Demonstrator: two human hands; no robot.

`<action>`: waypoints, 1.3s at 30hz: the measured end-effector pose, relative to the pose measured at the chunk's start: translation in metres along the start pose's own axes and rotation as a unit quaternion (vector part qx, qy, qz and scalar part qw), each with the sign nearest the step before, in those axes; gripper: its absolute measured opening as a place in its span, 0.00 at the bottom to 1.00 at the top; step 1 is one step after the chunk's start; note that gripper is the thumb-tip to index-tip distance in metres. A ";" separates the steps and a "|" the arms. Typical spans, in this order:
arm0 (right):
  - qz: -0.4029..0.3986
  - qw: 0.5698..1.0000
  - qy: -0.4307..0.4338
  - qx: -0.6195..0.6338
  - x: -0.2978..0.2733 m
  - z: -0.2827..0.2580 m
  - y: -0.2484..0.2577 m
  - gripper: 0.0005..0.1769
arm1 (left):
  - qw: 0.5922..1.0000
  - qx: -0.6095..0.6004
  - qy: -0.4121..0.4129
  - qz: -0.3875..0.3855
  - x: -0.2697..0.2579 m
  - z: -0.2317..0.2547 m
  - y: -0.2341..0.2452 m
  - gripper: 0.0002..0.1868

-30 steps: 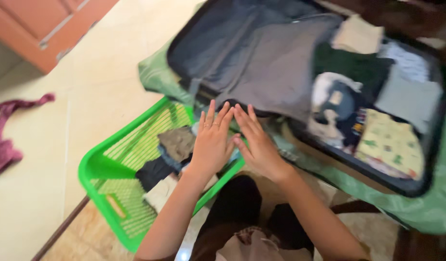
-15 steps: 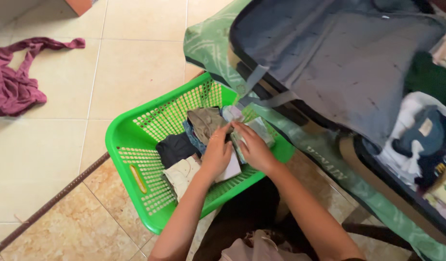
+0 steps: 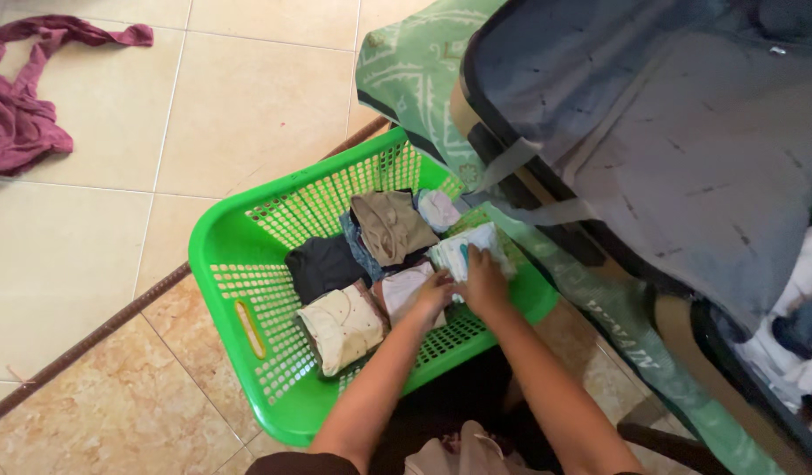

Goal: The person packs folded clothes into a suitcase. They take folded garments from a green laundry basket and place them into one compartment of the open suitcase, then close and zip the compartment. The person repeats this process, taking more clothes from the basket and placing them into the other compartment of the suitcase.

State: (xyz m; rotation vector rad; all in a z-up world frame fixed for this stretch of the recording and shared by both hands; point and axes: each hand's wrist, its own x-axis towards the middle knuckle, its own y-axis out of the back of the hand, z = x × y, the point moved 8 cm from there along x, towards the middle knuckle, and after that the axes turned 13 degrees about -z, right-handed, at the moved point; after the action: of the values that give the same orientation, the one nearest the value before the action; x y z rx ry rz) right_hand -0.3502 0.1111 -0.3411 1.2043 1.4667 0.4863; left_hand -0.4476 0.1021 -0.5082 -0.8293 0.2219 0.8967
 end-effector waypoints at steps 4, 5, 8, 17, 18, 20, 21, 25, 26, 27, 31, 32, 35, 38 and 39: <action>0.016 0.999 -0.015 -0.039 -0.001 -0.012 0.012 0.59 | 0.997 -0.073 -0.015 0.000 0.009 -0.008 -0.003 0.32; 0.027 0.999 -0.013 -0.041 0.003 -0.009 0.009 0.61 | 0.997 -0.077 -0.020 -0.003 0.010 -0.006 -0.003 0.32; 0.058 0.997 0.029 -0.050 0.016 0.010 -0.012 0.47 | 0.997 -0.062 -0.025 -0.031 0.008 -0.002 -0.007 0.25; 0.157 0.984 0.063 0.049 0.015 0.043 0.014 0.30 | 0.978 0.093 -0.087 0.167 -0.001 0.014 -0.001 0.27; 0.129 0.990 0.040 0.046 0.014 0.044 0.015 0.28 | 0.982 0.072 -0.120 0.125 -0.001 0.016 -0.009 0.24; 0.075 0.996 -0.007 0.039 0.009 0.040 0.017 0.24 | 0.988 -0.013 -0.153 0.033 -0.003 0.021 -0.028 0.25; 0.064 0.998 -0.001 0.029 0.003 0.031 0.020 0.24 | 0.987 -0.094 -0.127 -0.008 -0.005 0.017 -0.037 0.25; 0.126 0.978 0.160 0.057 -0.049 -0.024 0.048 0.28 | 0.974 -0.197 -0.074 -0.079 -0.034 0.045 -0.068 0.29; 0.166 0.955 0.232 0.080 -0.066 -0.037 0.061 0.31 | 0.979 -0.171 -0.076 -0.083 -0.042 0.054 -0.071 0.29; 0.144 0.955 0.240 0.098 -0.073 -0.042 0.066 0.29 | 0.981 -0.166 -0.081 -0.064 -0.049 0.062 -0.065 0.29; 0.164 0.959 0.222 0.072 -0.106 -0.044 0.100 0.25 | 0.987 -0.137 -0.079 -0.024 -0.079 0.089 -0.042 0.29; 0.196 0.959 0.203 0.040 -0.115 -0.042 0.111 0.25 | 0.989 -0.129 -0.073 -0.023 -0.089 0.096 -0.041 0.30; 0.233 0.928 0.225 0.186 -0.129 -0.040 0.131 0.33 | 0.989 -0.124 -0.066 -0.035 -0.118 0.119 -0.052 0.31; 0.063 0.863 0.117 0.487 -0.122 -0.027 0.112 0.37 | 0.988 -0.134 -0.043 -0.065 -0.146 0.139 -0.075 0.32; 0.065 0.847 0.132 0.512 -0.129 -0.028 0.119 0.37 | 0.990 -0.111 -0.045 -0.076 -0.153 0.149 -0.084 0.32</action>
State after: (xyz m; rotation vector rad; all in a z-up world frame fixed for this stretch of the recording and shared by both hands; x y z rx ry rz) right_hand -0.3460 0.0557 -0.1725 2.1394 1.9694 -0.1173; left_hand -0.5028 0.0882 -0.2859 -0.9964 -0.0213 0.8218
